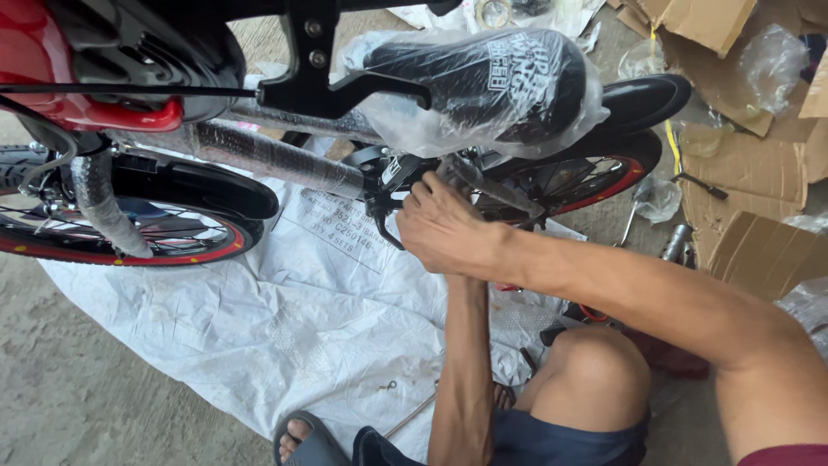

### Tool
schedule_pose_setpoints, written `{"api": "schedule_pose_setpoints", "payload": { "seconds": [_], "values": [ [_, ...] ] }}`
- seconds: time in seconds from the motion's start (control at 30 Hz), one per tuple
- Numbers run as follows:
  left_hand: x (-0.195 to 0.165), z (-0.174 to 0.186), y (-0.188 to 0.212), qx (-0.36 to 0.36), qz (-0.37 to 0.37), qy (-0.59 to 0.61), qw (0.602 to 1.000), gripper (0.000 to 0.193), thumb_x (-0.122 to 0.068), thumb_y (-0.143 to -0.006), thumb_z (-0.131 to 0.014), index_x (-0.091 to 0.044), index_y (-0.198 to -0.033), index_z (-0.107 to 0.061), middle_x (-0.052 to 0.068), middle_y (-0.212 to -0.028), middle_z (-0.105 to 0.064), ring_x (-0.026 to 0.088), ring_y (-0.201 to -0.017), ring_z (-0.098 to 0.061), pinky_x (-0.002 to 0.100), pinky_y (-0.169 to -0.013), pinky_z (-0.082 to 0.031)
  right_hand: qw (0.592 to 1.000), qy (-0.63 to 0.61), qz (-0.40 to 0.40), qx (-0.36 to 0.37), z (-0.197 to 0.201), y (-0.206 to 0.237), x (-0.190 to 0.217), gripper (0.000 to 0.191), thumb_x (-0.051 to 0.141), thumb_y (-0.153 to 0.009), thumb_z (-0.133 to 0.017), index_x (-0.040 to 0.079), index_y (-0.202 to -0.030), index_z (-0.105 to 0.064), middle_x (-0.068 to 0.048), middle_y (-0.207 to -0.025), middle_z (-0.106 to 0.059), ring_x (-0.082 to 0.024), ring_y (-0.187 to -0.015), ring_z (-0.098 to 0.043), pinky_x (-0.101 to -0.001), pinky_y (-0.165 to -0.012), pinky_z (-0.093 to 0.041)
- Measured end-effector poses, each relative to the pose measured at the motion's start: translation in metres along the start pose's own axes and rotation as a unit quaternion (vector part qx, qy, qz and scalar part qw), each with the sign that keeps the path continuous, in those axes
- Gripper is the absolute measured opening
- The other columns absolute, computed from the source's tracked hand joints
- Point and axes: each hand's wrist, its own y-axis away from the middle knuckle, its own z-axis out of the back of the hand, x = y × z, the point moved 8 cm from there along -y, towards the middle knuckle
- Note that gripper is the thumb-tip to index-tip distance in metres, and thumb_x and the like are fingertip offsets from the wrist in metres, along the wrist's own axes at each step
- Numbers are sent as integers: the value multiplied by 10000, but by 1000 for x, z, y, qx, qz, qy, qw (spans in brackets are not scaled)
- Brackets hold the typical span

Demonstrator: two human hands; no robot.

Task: The person assembles a red BMX bicycle by removing protective bubble wrap from the frame and handlebars, then uses a wrench to tighten bolts on the handlebar stem, front wheel axle, and rear wheel axle. The person also uses pliers to adjust the rear brake cable and secures the brake assembly.

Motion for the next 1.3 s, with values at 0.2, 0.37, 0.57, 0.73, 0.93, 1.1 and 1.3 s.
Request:
{"api": "schedule_pose_setpoints", "payload": {
  "seconds": [0.2,0.37,0.57,0.73,0.93,1.1,1.3],
  "values": [
    [18,-18,5,-57,-65,-128,988,360,-217,-965,-748,31,-1213,-672,146,-1192,-682,233,-1105,-611,374,-1048,-449,986,62,-7,154,-46,-47,14,171,197,-880,-653,77,-903,-772,-92,-877,-748,-292,-852,-694,-544,-813,-494],
    [11,-25,8,-40,-36,-97,994,350,-243,-957,-747,20,-1183,-694,117,-1134,-715,203,-1071,-643,354,-1021,-469,985,75,-47,145,-79,-72,15,154,189,-866,-664,134,-869,-808,-24,-844,-769,-264,-801,-727,-501,-603,-533],
    [7,-29,11,-58,-16,-45,997,336,-171,-931,-764,15,-1202,-694,97,-1106,-721,171,-1003,-643,313,-949,-492,990,-3,-96,100,-84,-79,20,108,158,-830,-699,168,-819,-807,19,-790,-754,-187,-757,-732,-372,-487,-520],
    [3,-32,6,-10,-24,34,999,328,-121,-911,-795,28,-1185,-698,94,-1078,-726,167,-964,-650,305,-913,-515,986,-3,-98,134,-54,-71,47,66,126,-799,-738,171,-794,-785,36,-749,-740,-151,-710,-721,-336,-500,-519],
    [-14,-55,35,189,141,333,913,372,-337,-1039,-682,-10,-1214,-651,144,-1133,-698,249,-1028,-656,378,-942,-524,996,75,-10,53,14,38,21,92,131,-771,-702,75,-832,-743,-72,-803,-703,-212,-723,-693,-364,-519,-522],
    [16,-87,50,121,292,394,863,335,-200,-1015,-567,-120,-1340,-581,98,-1271,-664,232,-1181,-643,391,-1099,-500,991,115,-61,-13,78,89,-64,470,204,-801,-646,16,-1232,-640,-129,-853,-707,-229,-684,-721,-316,-534,-561],
    [32,-111,52,170,132,152,965,568,-239,-982,-681,-180,-1456,-373,33,-1283,-591,189,-1152,-587,380,-1035,-492,984,162,-78,12,86,84,-74,583,187,-839,-620,51,-1400,-541,-135,-903,-728,-248,-747,-731,-352,-604,-576]
  ]
}}
